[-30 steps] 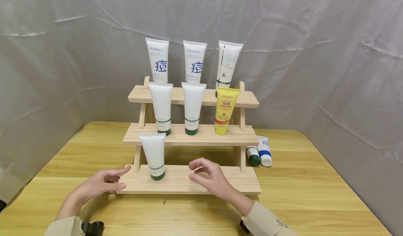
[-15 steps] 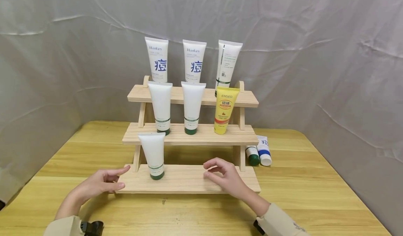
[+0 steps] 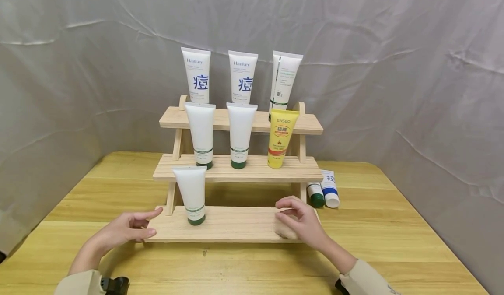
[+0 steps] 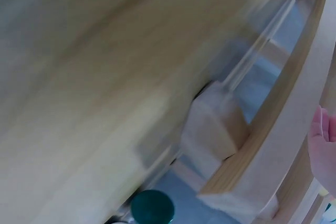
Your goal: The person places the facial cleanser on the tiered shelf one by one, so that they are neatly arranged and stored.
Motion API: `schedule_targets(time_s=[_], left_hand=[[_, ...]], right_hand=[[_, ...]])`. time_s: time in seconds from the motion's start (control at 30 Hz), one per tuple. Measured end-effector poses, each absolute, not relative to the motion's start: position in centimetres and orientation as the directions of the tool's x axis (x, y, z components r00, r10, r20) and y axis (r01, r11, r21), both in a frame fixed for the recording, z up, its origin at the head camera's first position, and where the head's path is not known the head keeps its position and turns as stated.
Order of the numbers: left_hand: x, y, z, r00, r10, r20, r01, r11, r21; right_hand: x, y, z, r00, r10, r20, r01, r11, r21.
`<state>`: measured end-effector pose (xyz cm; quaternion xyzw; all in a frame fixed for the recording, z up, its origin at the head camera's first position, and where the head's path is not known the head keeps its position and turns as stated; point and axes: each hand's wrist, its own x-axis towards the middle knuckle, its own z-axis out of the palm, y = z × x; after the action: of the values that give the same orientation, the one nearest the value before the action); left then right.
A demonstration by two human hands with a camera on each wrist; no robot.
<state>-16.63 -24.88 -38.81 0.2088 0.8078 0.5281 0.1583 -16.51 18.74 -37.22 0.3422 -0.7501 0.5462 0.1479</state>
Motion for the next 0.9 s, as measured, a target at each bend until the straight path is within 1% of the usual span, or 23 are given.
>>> schedule_targets(time_s=[0.23, 0.3, 0.4, 0.47, 0.67, 0.9], left_hand=[[-16.7, -24.8, -38.9, -0.856, 0.517, -0.008, 0.191, 0.33, 0.924], [-16.7, -24.8, -38.9, -0.857, 0.515, -0.009, 0.19, 0.331, 0.924], [-16.6, -24.7, -38.8, -0.86, 0.511, -0.015, 0.184, 0.338, 0.923], [-16.6, -24.8, -38.8, -0.862, 0.506, -0.021, 0.18, 0.345, 0.921], [-16.5, -25.0, -39.0, -0.859, 0.511, -0.015, 0.183, 0.334, 0.925], [-16.6, -24.9, -39.0, -0.858, 0.513, -0.015, 0.177, 0.324, 0.929]], right_hand=[[-16.8, 20.6, -37.8, -0.662, -0.314, 0.68, -0.741, 0.14, -0.657], [-16.8, 21.1, -37.9, -0.655, -0.302, 0.693, -0.749, 0.139, -0.648], [-16.9, 21.8, -37.8, -0.648, -0.297, 0.701, -0.757, 0.146, -0.637], [-17.0, 22.1, -37.7, -0.647, -0.303, 0.7, -0.76, 0.18, -0.625], [-17.4, 22.9, -37.8, -0.616, -0.335, 0.713, -0.787, 0.212, -0.58], [-17.7, 24.0, -37.8, -0.624, -0.351, 0.698, -0.781, 0.255, -0.57]])
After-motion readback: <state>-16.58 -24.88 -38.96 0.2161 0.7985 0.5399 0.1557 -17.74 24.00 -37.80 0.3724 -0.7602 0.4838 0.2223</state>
